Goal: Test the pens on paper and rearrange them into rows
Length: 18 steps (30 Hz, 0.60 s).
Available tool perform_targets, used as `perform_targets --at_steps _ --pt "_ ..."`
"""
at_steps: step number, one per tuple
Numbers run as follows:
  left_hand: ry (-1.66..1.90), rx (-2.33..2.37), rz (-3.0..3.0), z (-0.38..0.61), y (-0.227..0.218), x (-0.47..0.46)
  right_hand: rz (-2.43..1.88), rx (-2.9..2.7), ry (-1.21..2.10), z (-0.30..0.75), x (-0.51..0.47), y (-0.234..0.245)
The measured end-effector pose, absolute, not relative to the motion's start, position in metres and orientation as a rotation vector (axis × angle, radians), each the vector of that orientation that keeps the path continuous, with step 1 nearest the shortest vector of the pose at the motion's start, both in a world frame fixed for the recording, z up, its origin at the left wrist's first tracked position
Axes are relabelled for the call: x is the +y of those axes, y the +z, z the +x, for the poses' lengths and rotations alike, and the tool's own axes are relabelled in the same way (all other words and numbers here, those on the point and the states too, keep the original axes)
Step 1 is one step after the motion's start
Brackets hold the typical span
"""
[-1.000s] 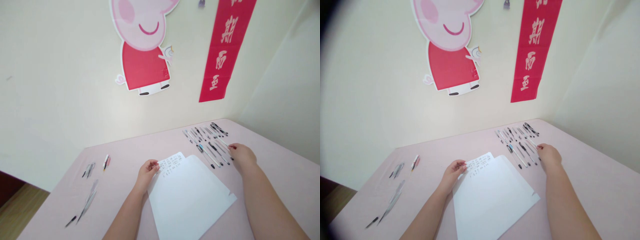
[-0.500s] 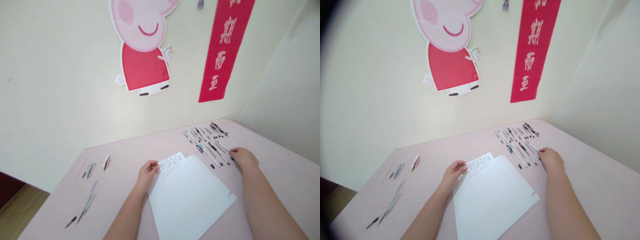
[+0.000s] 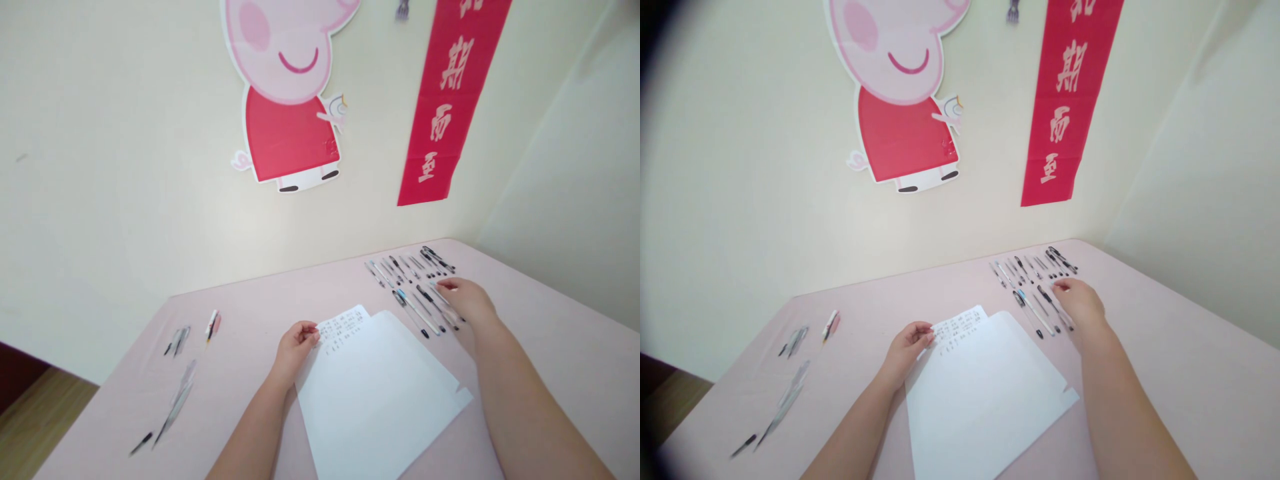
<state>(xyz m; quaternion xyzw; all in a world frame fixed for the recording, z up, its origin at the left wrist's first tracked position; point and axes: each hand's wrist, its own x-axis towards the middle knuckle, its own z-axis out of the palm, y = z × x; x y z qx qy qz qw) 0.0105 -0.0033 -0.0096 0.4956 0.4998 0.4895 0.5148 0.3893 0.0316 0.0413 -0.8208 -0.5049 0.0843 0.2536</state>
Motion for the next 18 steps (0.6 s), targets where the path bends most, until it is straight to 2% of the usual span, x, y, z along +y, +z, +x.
perform_targets --at_steps 6,10,18 --pt "1.19 1.191 1.198 0.01 -0.009 -0.004 -1.639 -1.796 0.476 0.282 0.015 0.068" --pt "1.188 1.186 1.196 0.01 -0.01 -0.003 -1.351 -2.137 0.59 0.211 -0.014 0.062" --pt "1.304 1.338 1.303 0.0 -0.007 0.003 -1.306 -2.455 0.623 0.16 -0.043 0.02"
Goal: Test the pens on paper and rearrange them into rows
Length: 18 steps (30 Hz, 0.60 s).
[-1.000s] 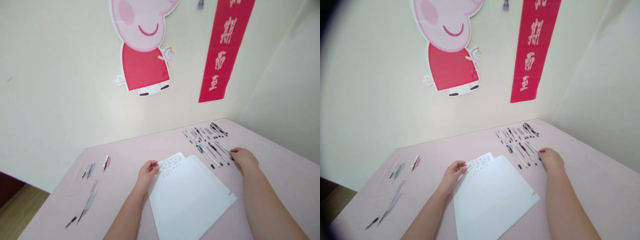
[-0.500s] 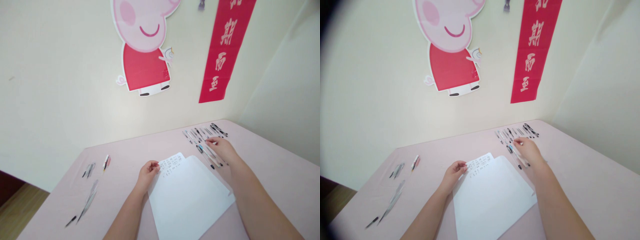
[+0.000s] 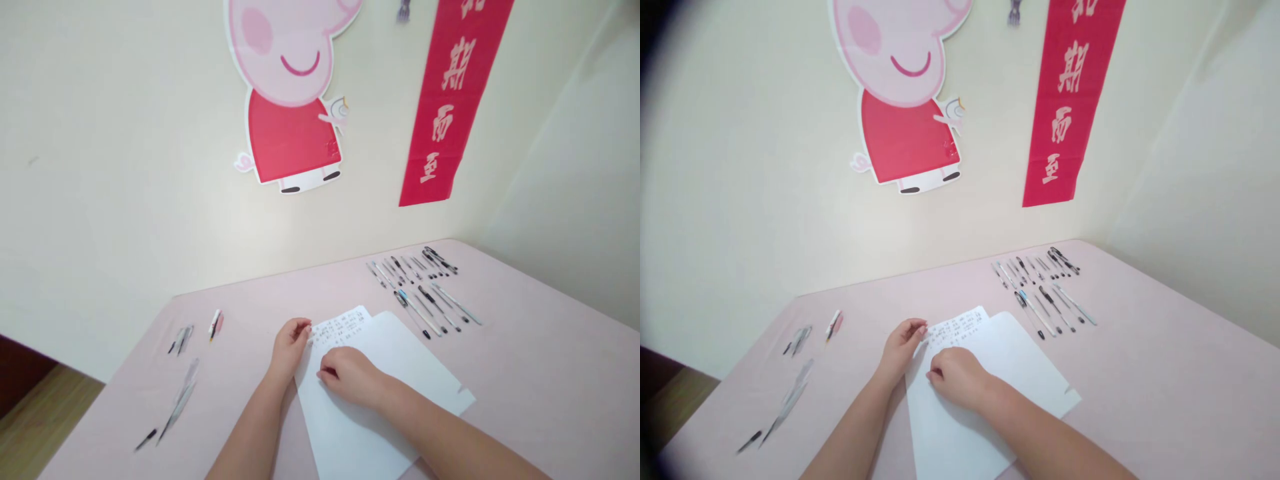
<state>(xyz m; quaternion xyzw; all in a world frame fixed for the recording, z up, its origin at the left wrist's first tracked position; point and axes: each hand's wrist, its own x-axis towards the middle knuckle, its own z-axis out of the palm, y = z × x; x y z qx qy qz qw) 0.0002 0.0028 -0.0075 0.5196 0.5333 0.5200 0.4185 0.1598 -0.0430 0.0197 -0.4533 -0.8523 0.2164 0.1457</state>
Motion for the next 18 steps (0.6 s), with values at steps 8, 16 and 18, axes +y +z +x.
perform_targets --at_steps 8,16,18 --pt "1.049 2.132 1.887 -0.061 0.009 0.027 -1.271 -2.406 0.729 0.161 -0.037 0.009" --pt "0.598 2.797 1.562 -0.113 0.006 0.043 -1.274 -2.378 0.762 0.163 -0.04 0.016" --pt "0.517 2.82 1.487 -0.122 0.004 0.047 -1.277 -2.383 0.765 0.164 -0.04 0.017"
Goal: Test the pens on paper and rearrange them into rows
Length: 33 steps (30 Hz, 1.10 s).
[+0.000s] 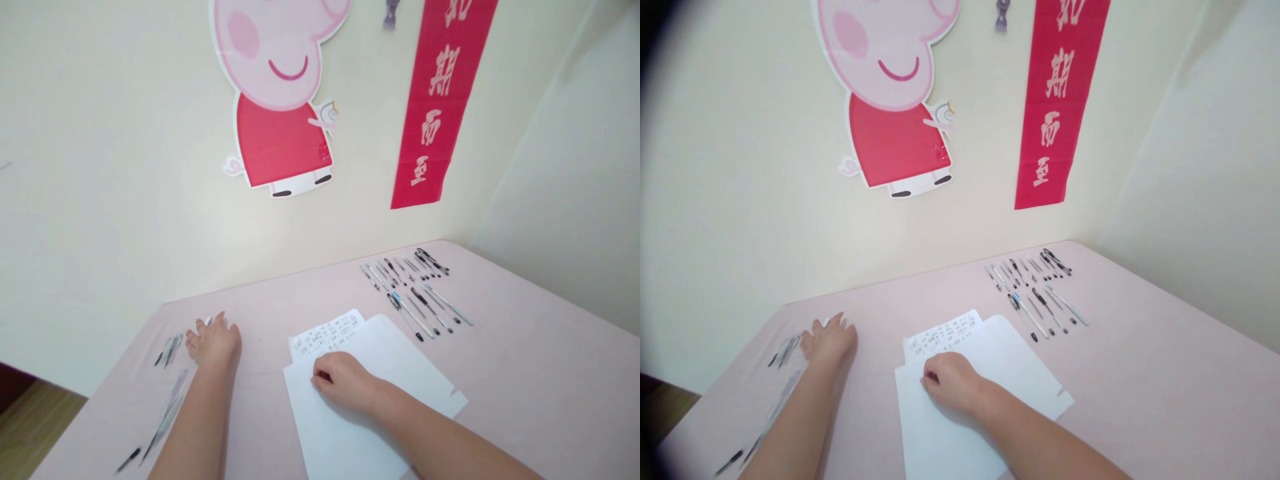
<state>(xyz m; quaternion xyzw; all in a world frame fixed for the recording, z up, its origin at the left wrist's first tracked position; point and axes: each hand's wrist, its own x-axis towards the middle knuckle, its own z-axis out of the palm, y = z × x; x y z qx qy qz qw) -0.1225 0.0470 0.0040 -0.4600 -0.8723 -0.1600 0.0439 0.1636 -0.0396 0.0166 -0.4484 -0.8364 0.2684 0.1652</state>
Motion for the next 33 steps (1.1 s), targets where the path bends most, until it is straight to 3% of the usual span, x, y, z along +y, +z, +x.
perform_targets --at_steps 10,19,33 --pt "-0.203 -2.656 -1.68 -0.124 -0.002 0.05 -1.285 -2.404 0.79 0.164 -0.039 0.016" --pt "-0.304 -2.424 -2.055 -0.068 -0.008 0.041 -1.277 -2.403 0.778 0.164 -0.037 0.013" --pt "-0.487 -2.322 -2.141 -0.028 -0.009 0.03 -1.262 -2.443 0.731 0.163 -0.032 0.002"
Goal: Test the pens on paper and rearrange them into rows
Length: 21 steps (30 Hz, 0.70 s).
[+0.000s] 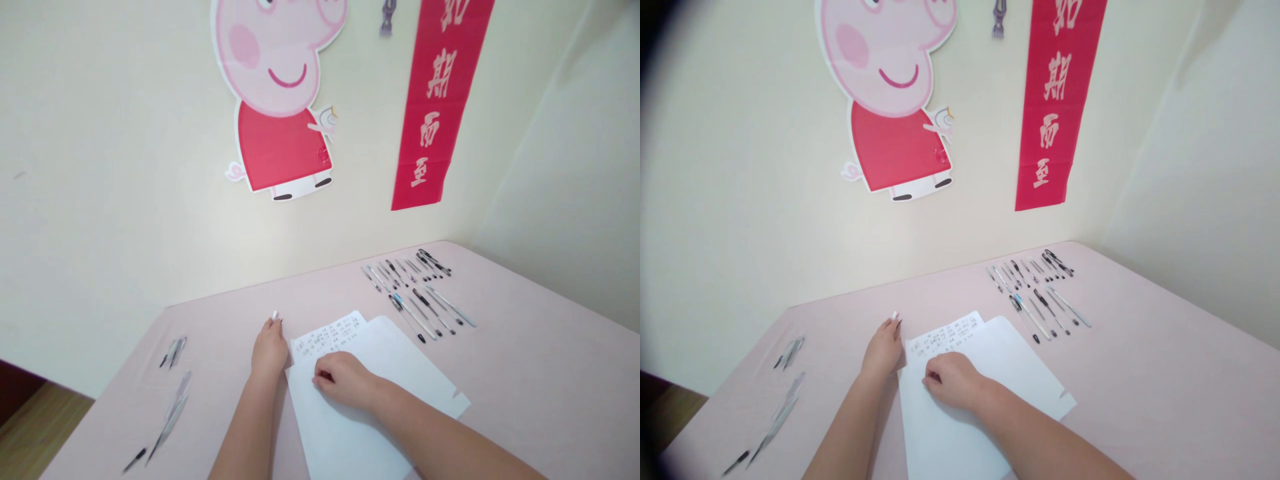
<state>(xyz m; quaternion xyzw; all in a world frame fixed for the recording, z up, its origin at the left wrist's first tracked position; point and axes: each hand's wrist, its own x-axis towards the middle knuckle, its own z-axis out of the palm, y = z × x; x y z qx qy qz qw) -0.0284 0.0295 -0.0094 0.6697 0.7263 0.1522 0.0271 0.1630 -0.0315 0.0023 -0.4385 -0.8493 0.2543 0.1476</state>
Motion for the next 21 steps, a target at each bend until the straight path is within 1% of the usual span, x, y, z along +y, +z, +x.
perform_targets --at_steps 5,10,18,21 --pt "0.506 2.28 2.076 -0.034 0.003 0.024 -1.254 -2.426 0.723 0.163 -0.031 0.003" --pt "0.589 2.276 2.029 -0.036 0.004 0.025 -1.263 -2.427 0.73 0.163 -0.031 0.003" --pt "0.734 2.177 1.735 -0.048 0.004 0.028 -1.272 -2.44 0.729 0.163 -0.03 0.002" --pt "0.843 2.094 1.561 -0.053 0.001 0.03 -1.271 -2.429 0.74 0.163 -0.031 0.002"
